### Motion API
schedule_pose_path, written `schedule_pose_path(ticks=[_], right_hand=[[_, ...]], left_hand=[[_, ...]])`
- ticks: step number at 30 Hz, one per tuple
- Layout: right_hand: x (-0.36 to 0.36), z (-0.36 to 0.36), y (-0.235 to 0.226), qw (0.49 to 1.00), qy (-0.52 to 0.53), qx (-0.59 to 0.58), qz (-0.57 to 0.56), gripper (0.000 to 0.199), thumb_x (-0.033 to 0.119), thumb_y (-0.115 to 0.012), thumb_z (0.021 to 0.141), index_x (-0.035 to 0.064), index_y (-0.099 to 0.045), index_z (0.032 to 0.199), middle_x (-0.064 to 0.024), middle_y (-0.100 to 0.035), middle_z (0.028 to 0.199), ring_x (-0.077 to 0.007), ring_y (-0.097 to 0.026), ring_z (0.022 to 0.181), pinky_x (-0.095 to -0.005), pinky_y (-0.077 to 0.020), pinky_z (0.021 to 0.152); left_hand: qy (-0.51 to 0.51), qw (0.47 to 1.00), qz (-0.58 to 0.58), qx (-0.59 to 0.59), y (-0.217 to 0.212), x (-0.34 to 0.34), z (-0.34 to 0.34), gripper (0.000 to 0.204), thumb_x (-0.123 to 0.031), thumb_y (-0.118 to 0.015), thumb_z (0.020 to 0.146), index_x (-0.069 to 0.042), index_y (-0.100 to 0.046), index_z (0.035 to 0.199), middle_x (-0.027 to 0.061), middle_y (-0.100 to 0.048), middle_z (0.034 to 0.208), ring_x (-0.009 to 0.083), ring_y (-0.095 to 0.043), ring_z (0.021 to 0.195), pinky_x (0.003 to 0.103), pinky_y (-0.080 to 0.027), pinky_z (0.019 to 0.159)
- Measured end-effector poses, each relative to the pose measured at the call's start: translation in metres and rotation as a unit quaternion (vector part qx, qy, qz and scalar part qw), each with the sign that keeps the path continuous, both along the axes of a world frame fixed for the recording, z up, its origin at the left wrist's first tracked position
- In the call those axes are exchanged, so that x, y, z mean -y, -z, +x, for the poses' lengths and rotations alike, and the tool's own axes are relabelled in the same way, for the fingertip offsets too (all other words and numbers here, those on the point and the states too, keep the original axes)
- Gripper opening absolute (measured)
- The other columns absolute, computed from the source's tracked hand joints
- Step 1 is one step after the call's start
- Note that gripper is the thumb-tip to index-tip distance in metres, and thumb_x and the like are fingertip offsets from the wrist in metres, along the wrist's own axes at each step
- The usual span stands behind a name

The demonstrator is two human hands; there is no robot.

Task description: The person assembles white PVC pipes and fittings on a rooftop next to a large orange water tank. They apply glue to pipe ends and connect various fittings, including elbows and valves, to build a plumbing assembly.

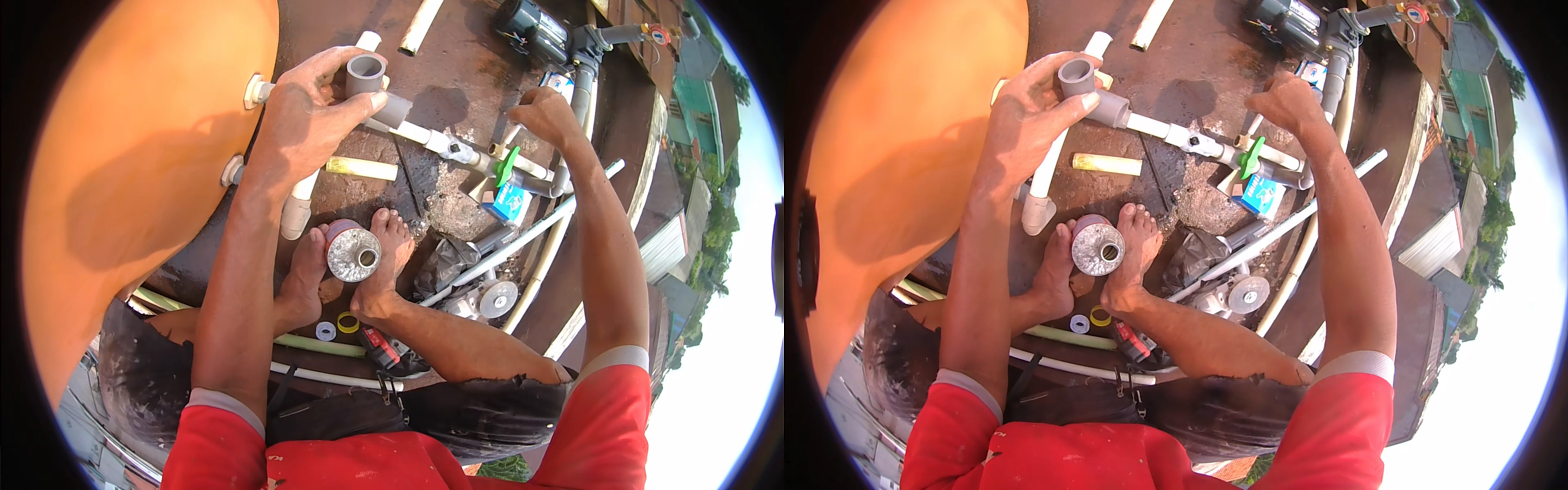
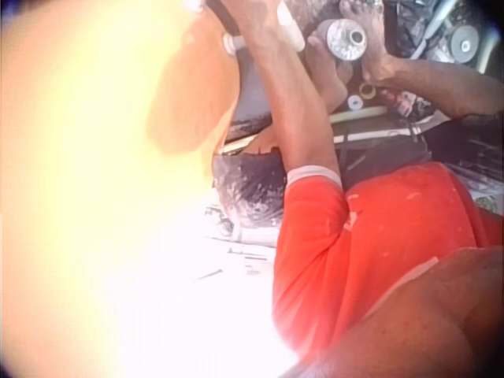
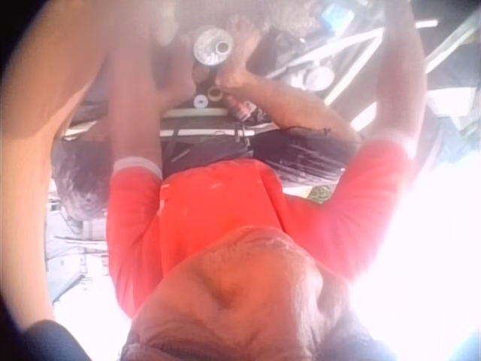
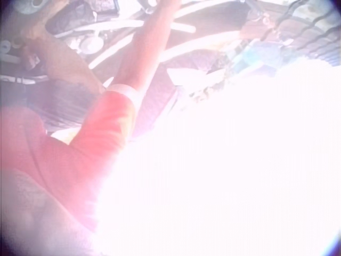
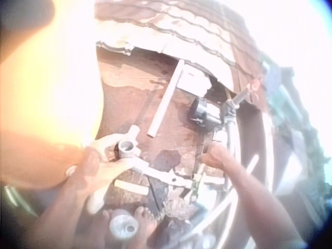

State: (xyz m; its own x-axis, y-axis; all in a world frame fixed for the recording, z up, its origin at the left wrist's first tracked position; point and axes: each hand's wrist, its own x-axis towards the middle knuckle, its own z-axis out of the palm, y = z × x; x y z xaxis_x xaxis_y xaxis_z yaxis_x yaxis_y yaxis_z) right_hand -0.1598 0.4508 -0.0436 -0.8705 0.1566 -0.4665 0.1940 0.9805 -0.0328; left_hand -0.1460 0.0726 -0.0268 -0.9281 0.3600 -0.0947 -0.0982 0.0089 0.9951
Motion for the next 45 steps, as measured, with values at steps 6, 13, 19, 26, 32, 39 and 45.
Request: schedule_pose_path(ticks=[6, 13, 19, 26, 32, 39, 45], right_hand=[[-0.036, -0.015, 0.058, 0.998, -0.052, 0.002, 0.042, 0.059, 0.044, -0.073, 0.082, -0.0050, -0.081, 0.114, -0.0297, -0.078, 0.117, -0.0435, -0.076, 0.110, -0.0465, -0.0599, 0.101], [-0.023, -0.037, 0.076, 0.996, -0.088, 0.026, 0.002, 0.037, 0.034, -0.075, 0.084, 0.0064, -0.085, 0.106, -0.0229, -0.079, 0.100, -0.0365, -0.079, 0.090, -0.0450, -0.0632, 0.082], [-0.001, -0.053, 0.068, 0.976, -0.112, 0.182, -0.035, 0.045, 0.037, -0.073, 0.084, -0.0051, -0.079, 0.098, -0.0244, -0.074, 0.086, -0.0350, -0.078, 0.079, -0.0483, -0.0604, 0.071], [0.003, -0.089, 0.094, 0.963, -0.169, 0.207, 0.018, 0.031, 0.028, -0.068, 0.087, -0.0015, -0.074, 0.097, -0.0182, -0.069, 0.082, -0.0290, -0.072, 0.066, -0.0433, -0.0550, 0.058], [0.016, -0.069, 0.007, 0.983, -0.108, 0.142, -0.039, 0.045, 0.031, -0.071, 0.075, -0.0035, -0.078, 0.102, -0.0196, -0.074, 0.086, -0.0315, -0.074, 0.074, -0.0425, -0.0593, 0.068], [0.113, 0.118, -0.092, 0.924, -0.095, -0.058, -0.366, 0.043, 0.012, -0.086, 0.080, 0.0024, -0.074, 0.120, -0.0111, -0.069, 0.105, -0.0227, -0.073, 0.090, -0.0393, -0.0606, 0.077], [0.169, 0.213, 0.002, 0.909, -0.150, -0.071, -0.382, 0.045, 0.016, -0.082, 0.084, 0.0053, -0.068, 0.125, -0.0167, -0.063, 0.118, -0.0410, -0.068, 0.116, -0.0525, -0.0590, 0.096]], left_hand=[[0.001, 1.000, -0.009, -0.005, -0.008, -0.003, 0.001, 0.036, -0.004, -0.079, 0.097, 0.001, -0.071, 0.132, 0.0041, -0.076, 0.116, 0.0105, -0.070, 0.104, 0.029, -0.058, 0.093], [-0.005, 1.000, 0.003, 0.007, -0.005, 0.002, 0.003, 0.036, -0.003, -0.080, 0.097, 0.000, -0.071, 0.132, 0.0037, -0.076, 0.116, 0.0104, -0.071, 0.104, 0.028, -0.058, 0.093], [-0.001, 1.000, -0.019, -0.006, -0.010, 0.004, 0.003, 0.036, -0.002, -0.079, 0.096, 0.000, -0.071, 0.132, 0.0032, -0.075, 0.115, 0.0102, -0.070, 0.104, 0.029, -0.058, 0.093], [0.007, 1.000, -0.007, 0.007, -0.010, -0.003, 0.004, 0.036, -0.001, -0.078, 0.096, 0.001, -0.071, 0.131, 0.0026, -0.074, 0.114, 0.0097, -0.068, 0.101, 0.028, -0.058, 0.092], [-0.002, 1.000, 0.004, -0.012, -0.012, -0.004, 0.002, 0.036, -0.003, -0.079, 0.097, 0.002, -0.070, 0.131, 0.0034, -0.074, 0.113, 0.0102, -0.069, 0.103, 0.028, -0.058, 0.093], [-0.071, 0.994, 0.076, 0.018, -0.041, 0.001, -0.021, 0.023, 0.001, -0.077, 0.097, -0.002, -0.070, 0.119, 0.0120, -0.077, 0.096, 0.0237, -0.078, 0.084, 0.038, -0.065, 0.074], [0.037, 0.999, 0.008, -0.028, -0.074, -0.030, -0.017, 0.026, 0.005, -0.075, 0.098, -0.004, -0.070, 0.122, 0.0105, -0.078, 0.106, 0.0195, -0.078, 0.093, 0.032, -0.066, 0.082]])
